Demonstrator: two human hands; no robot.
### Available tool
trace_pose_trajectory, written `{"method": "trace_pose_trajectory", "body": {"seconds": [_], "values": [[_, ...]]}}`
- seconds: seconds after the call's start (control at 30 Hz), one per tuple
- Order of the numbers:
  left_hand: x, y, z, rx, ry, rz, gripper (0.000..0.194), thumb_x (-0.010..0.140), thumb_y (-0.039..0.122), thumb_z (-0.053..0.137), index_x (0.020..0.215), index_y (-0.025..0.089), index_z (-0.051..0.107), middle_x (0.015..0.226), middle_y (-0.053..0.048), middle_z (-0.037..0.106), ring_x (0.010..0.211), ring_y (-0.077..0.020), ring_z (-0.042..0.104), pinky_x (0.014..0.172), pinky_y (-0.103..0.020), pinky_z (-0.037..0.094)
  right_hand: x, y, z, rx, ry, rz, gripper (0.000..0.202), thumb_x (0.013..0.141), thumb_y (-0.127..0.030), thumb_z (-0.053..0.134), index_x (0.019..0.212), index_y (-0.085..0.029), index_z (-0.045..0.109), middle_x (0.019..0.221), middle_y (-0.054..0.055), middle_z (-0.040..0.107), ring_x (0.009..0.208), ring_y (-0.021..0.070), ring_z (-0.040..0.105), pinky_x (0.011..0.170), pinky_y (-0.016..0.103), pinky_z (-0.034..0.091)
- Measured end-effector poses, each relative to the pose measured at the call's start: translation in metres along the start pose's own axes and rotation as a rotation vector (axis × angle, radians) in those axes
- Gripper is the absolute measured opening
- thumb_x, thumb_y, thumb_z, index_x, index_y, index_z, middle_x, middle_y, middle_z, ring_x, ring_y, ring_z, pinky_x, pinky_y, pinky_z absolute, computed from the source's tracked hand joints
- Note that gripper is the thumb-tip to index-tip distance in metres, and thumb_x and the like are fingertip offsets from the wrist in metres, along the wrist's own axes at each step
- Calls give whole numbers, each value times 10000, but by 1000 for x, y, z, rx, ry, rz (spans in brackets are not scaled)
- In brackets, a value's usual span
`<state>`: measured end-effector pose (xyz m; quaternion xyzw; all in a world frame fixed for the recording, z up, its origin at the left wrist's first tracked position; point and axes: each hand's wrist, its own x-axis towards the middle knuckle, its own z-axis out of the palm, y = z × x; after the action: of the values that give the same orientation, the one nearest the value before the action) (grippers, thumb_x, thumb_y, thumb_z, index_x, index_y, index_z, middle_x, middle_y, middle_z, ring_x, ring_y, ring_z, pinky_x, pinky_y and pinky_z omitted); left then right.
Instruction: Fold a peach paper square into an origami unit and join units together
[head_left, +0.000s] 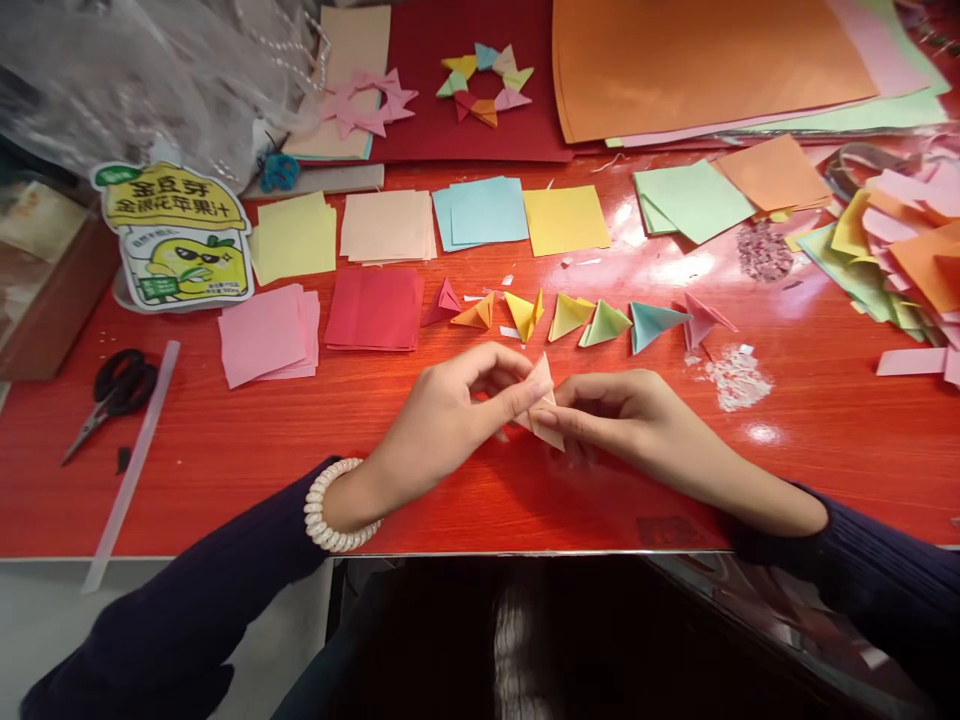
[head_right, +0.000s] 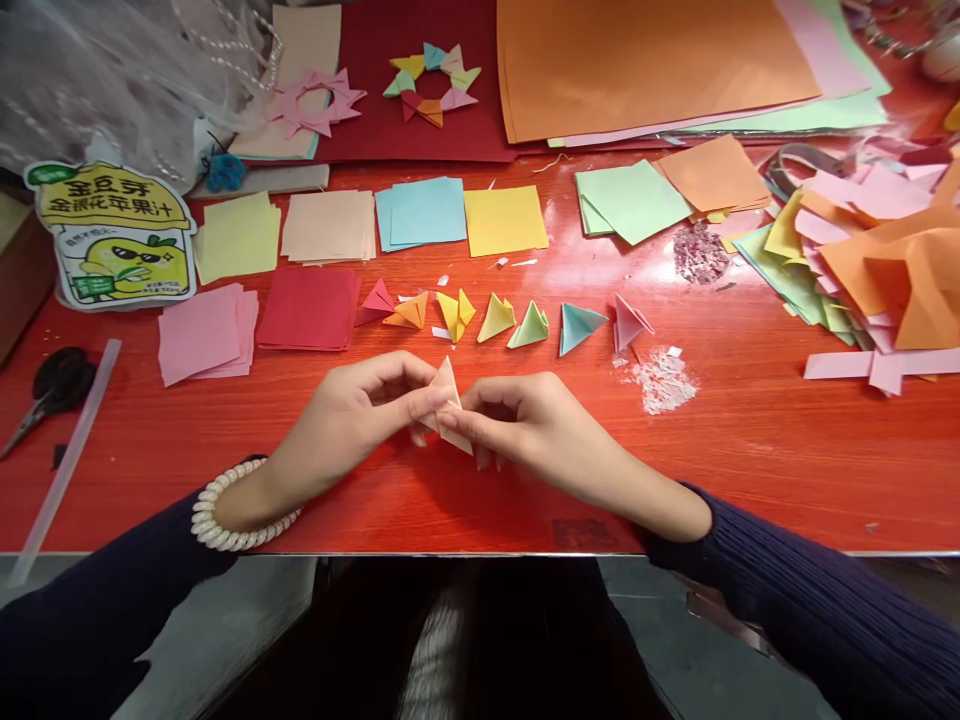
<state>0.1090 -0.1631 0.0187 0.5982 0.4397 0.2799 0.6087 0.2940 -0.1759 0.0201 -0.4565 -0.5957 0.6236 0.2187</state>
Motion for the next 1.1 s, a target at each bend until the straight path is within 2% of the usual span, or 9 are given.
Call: {"method": "trace_pose_trajectory", "body": {"seconds": [0.1, 0.23, 0.33, 0.43, 0.53, 0.7, 0.87, 0.97, 1.1], "values": [[0, 0, 2, -56, -6, 15, 160, 839, 290, 574, 801, 135, 573, 726, -3, 632, 619, -74, 599, 587, -180, 527, -1, 0, 1, 30, -37, 14, 235, 816, -378, 582, 753, -159, 640, 633, 1, 622, 578, 105, 575, 540, 214, 446], [-1, -4, 4, -66, 77, 57, 210, 837, 259, 582, 1010, 166, 507, 649, 37, 587, 578, -86, 610, 566, -195, 538, -1, 1, 1, 51, -56, 18, 267, 825, -394, 567, 784, -149, 664, 694, 31, 666, 619, 131, 612, 583, 248, 483], [-2, -7, 4, 109, 96, 156, 243, 869, 263, 535, 1098, 195, 491, 682, 32, 580, 610, -89, 604, 590, -203, 537, -1, 1, 0, 74, -43, 23, 261, 820, -385, 579, 745, -151, 667, 671, 24, 661, 610, 126, 609, 593, 247, 482], [-3, -9, 3, 384, 168, 381, 257, 892, 240, 497, 1148, 224, 517, 862, -6, 602, 767, -104, 606, 709, -237, 541, -1, -1, -1, 123, -47, 35, 263, 813, -377, 590, 703, -148, 658, 646, 21, 648, 596, 124, 603, 590, 248, 484], [-2, -9, 1, 608, 211, 587, 293, 894, 180, 476, 1180, 230, 522, 1137, -62, 537, 1054, -159, 547, 901, -317, 497, -1, -3, -2, 151, -52, 43, 260, 818, -359, 586, 687, -145, 652, 621, 18, 641, 576, 120, 597, 579, 245, 483], [0, -11, -3, 823, 71, 743, 380, 882, 237, 511, 1255, 188, 460, 1344, -101, 451, 1291, -232, 361, 1073, -456, 337, -2, -2, -3, 171, -26, 22, 233, 821, -324, 585, 684, -150, 656, 620, 6, 648, 586, 111, 602, 586, 231, 472], [3, -17, -5, 822, -18, 760, 434, 881, 278, 522, 1279, 136, 423, 1293, -101, 522, 1273, -219, 404, 1070, -450, 352, -1, 1, -4, 128, 16, 3, 234, 806, -354, 600, 689, -160, 659, 632, -10, 626, 619, 105, 576, 600, 227, 453], [2, -17, -3, 736, -30, 725, 398, 889, 253, 511, 1261, 138, 434, 1255, -96, 557, 1205, -173, 488, 1027, -370, 419, -1, 2, -5, 65, 22, -43, 225, 826, -358, 578, 745, -182, 692, 682, -7, 638, 675, 116, 574, 631, 240, 446], [0, -12, -1, 605, -26, 605, 386, 869, 249, 546, 1227, 133, 459, 1178, -83, 607, 1079, -130, 581, 933, -245, 482, -1, 4, -4, 30, 24, -110, 173, 838, -328, 576, 912, -254, 713, 893, -2, 675, 877, 140, 582, 764, 262, 445]]}}
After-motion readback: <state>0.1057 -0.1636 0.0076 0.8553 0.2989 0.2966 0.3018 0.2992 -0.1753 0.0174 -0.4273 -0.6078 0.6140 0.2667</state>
